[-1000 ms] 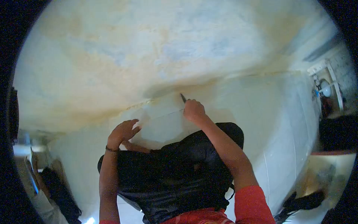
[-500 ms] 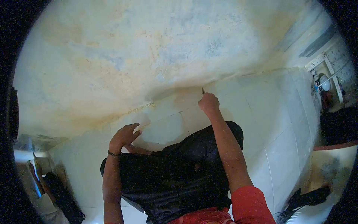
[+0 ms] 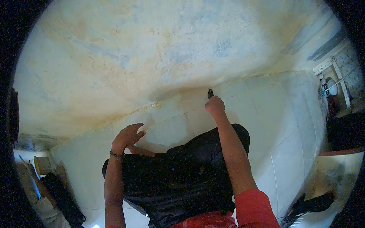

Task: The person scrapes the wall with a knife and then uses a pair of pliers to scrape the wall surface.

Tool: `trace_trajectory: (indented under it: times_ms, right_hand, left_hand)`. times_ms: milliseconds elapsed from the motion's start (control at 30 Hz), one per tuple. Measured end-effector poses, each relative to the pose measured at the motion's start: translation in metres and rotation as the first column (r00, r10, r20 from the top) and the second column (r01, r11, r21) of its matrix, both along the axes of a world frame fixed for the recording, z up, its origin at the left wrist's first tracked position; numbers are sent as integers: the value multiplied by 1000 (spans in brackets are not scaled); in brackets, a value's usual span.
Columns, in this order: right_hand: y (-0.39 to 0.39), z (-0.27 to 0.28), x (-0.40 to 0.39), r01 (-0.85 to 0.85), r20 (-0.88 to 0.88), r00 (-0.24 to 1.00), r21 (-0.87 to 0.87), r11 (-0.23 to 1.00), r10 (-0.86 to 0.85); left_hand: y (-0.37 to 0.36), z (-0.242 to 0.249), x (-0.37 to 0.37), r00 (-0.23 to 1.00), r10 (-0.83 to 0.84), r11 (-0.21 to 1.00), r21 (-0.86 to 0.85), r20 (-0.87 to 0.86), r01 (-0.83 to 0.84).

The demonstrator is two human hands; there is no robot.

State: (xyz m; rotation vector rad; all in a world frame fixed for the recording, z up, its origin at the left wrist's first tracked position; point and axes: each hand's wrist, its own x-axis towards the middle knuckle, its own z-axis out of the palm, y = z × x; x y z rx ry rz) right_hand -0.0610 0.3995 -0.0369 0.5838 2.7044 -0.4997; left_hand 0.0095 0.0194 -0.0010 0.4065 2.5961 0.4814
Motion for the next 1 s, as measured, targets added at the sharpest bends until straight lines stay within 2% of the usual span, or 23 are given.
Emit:
trace_trajectory:
  times_ms: [33, 167, 233, 367, 433, 467, 533, 567, 633, 667, 767, 800, 867, 1000]
  right_hand:
    - [-1, 5, 0, 40, 68, 997, -151, 988, -30]
    - [1, -17, -2, -38, 64, 997, -143, 989, 48]
    - [4, -50, -1, -164, -250, 949, 133, 977, 193]
    - [-16, -29, 10, -205, -250, 943, 78, 976, 219]
    - [-25, -17, 11, -220, -121, 970, -53, 974, 213]
    - [-27, -9, 12, -222, -121, 969, -54, 974, 214]
    - [-29, 4, 9, -149, 20, 988, -164, 975, 155]
    - [-29, 6, 8, -150, 21, 988, -169, 974, 156]
    - [-18, 5, 6, -152, -38, 988, -69, 986, 149]
    - [-12, -8, 7, -139, -187, 971, 51, 989, 146]
    - [-14, -7, 8, -187, -93, 978, 21, 982, 188]
    - [-20, -11, 11, -192, -90, 977, 21, 981, 194]
    - [-37, -20, 19, -250, -189, 949, 34, 968, 252]
    - [-54, -14, 20, -329, -128, 938, -30, 944, 323]
  left_hand:
    - [0, 0, 0, 1000, -3, 1000, 0, -11, 3]
    - [1, 0, -2, 1000, -12, 1000, -11, 18, 12]
    - [2, 3, -1, 1000, -10, 999, -37, 30, 11]
    - [1, -2, 0, 1000, -12, 999, -40, 1, 12]
    - [3, 5, 0, 1000, -1, 999, -32, 28, 2]
    - [3, 4, 0, 1000, 1, 999, -34, 29, 0]
    - [2, 3, 0, 1000, 2, 1000, -17, 26, -1]
    - [1, 3, 0, 1000, 3, 1000, -21, 27, -2]
    - [1, 4, 1, 1000, 0, 1000, -18, 16, 1]
    - [0, 4, 1, 1000, 8, 1000, -20, 19, -7]
    - [1, 4, -2, 999, 4, 1000, -2, 36, -4]
    - [2, 6, -2, 999, -3, 1000, -13, 47, 4]
    - [3, 6, -4, 998, 0, 1000, -24, 60, 1]
    - [2, 0, -4, 995, 10, 999, -42, 99, -6]
